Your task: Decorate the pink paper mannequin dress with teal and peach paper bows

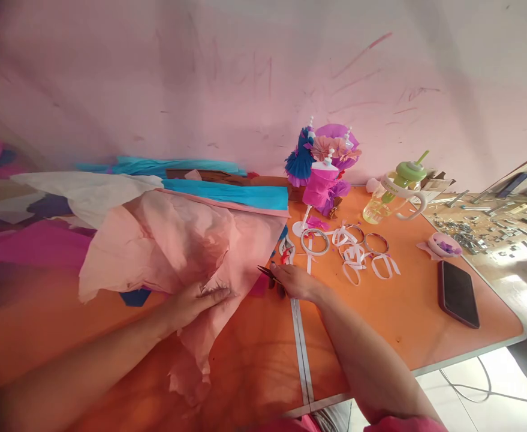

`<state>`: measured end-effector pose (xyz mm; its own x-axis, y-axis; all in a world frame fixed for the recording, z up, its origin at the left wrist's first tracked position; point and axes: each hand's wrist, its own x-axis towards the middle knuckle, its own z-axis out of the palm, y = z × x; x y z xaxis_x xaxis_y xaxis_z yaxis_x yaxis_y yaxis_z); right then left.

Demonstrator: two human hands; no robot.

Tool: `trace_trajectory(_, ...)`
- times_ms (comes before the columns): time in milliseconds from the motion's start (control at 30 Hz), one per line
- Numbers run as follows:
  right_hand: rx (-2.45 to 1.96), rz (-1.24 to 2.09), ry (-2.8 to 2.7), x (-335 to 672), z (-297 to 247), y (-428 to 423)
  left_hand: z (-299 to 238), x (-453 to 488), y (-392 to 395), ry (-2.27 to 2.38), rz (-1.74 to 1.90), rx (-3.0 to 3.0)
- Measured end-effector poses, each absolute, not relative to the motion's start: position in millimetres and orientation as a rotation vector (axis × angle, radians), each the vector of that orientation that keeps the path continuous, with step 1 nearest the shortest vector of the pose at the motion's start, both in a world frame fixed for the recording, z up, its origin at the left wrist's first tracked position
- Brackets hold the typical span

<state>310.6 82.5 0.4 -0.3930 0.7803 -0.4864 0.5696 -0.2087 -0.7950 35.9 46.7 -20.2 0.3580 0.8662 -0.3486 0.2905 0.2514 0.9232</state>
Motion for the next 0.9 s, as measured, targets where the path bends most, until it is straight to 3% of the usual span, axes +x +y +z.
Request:
trace_trajectory(433,-1.753,1.502,-1.91,311.3,-8.0,85.1,-15.9,37.3,44.1,1.187,0.566,1.331)
trace_trajectory(900,-1.539,1.766,-2.012,304.7,5.3,114.9,-25.2,31.8,47.0,1.191,0.564,1.273)
